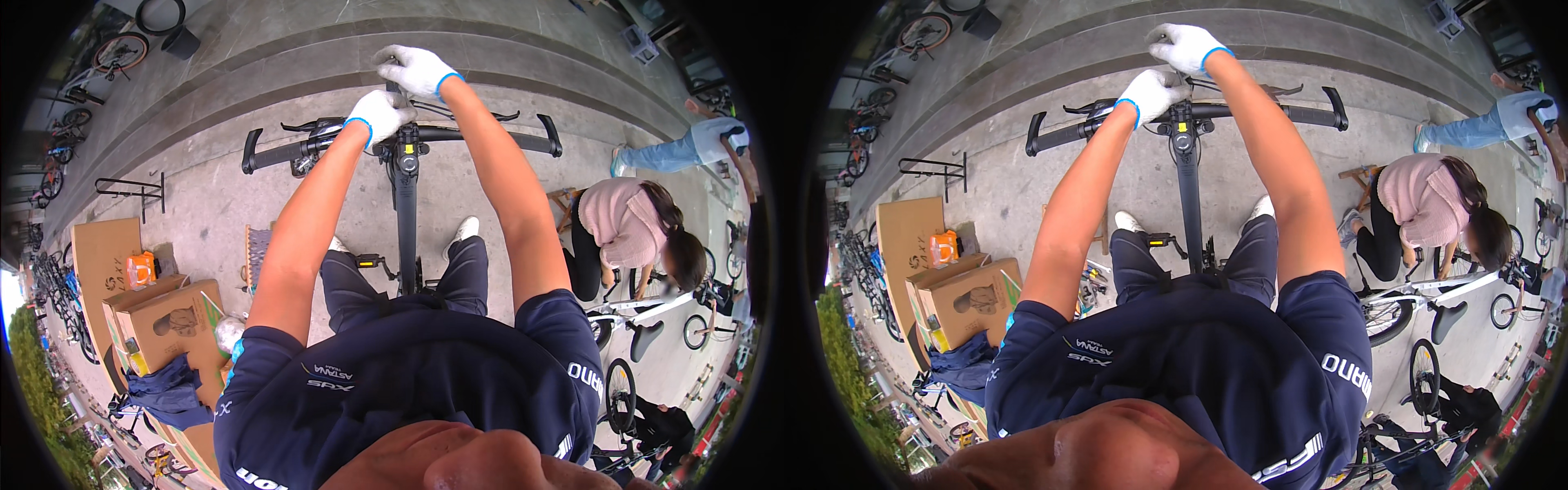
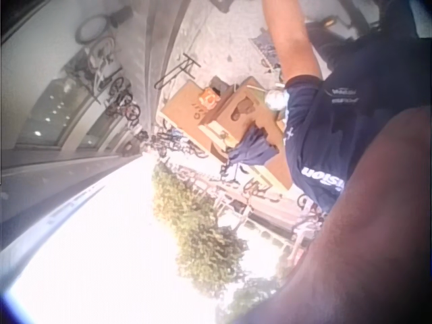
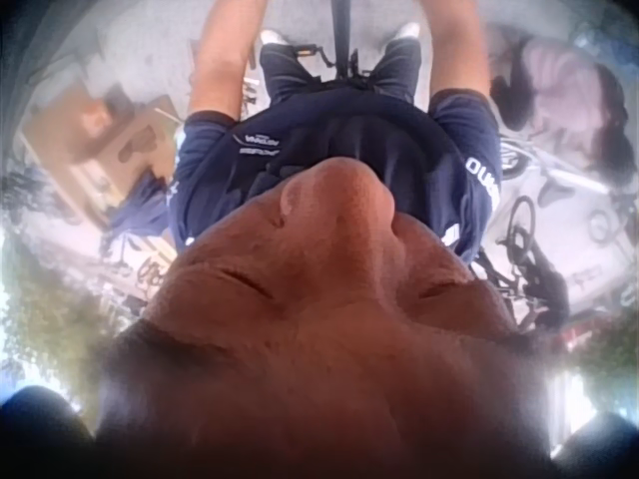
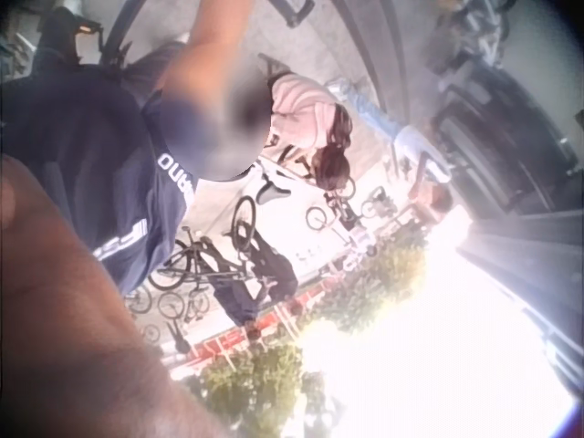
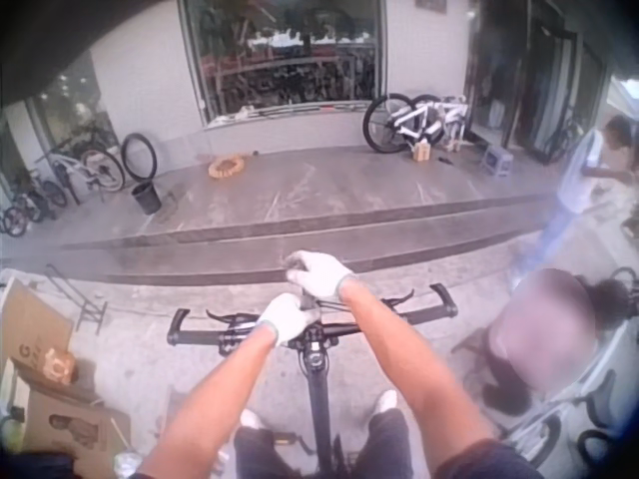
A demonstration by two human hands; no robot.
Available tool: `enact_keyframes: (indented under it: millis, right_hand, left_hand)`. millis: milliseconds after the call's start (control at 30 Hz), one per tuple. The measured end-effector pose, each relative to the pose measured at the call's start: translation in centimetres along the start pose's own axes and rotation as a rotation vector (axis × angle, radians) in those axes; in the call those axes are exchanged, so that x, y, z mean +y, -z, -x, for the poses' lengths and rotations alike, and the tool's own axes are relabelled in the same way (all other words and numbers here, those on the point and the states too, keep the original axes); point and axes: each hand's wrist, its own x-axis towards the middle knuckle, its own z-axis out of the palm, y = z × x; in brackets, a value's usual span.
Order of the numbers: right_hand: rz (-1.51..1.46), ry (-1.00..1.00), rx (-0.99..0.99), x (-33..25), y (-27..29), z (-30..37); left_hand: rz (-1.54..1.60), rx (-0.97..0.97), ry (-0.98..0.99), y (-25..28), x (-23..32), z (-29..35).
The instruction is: The person installs a bicycle pedal onto the crank arm using a wrench, then tightens the handlebar stem bolts. The person uses a wrench to secure the pedal and adjusts the handlebar stem with a tool.
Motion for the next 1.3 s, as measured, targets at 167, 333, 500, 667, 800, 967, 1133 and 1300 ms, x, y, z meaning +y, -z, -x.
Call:
enact_keyframes:
  millis: [167,333,500,667,800,967,1133,1300]
  right_hand:
    - [-0.544,-0.125,-0.186,3.1,3.0,-0.3]
    - [0.068,-0.203,0.125,1.3,-0.2,-2.1]
    - [0.406,-0.13,0.211,-0.9,-1.2,-2.2]
    - [0.22,0.131,0.184,-0.1,0.2,-0.5]
    - [0.06,0.143,0.114,0.3,-0.5,0.1]
    - [-0.086,0.114,0.089,1.4,-0.6,-0.3]
    - [-0.165,0.138,0.059,2.2,-0.3,-0.1]
    - [-0.293,-0.009,-0.026,1.6,0.5,-0.4]
  left_hand:
    - [-0.061,0.026,-0.038,-0.3,-0.8,-0.5]
    - [-0.059,0.012,0.019,-0.3,-0.5,-0.6]
    - [0.005,0.02,0.004,0.5,0.5,0.3]
    - [-0.021,0.115,0.059,1.0,1.1,1.4]
    - [-0.193,0.112,0.023,1.5,0.8,1.9]
    - [-0.212,0.087,0.009,1.6,0.5,1.8]
    - [-0.226,0.06,-0.019,1.7,0.3,1.7]
    - [-0.193,0.013,-0.008,2.0,0.2,1.7]
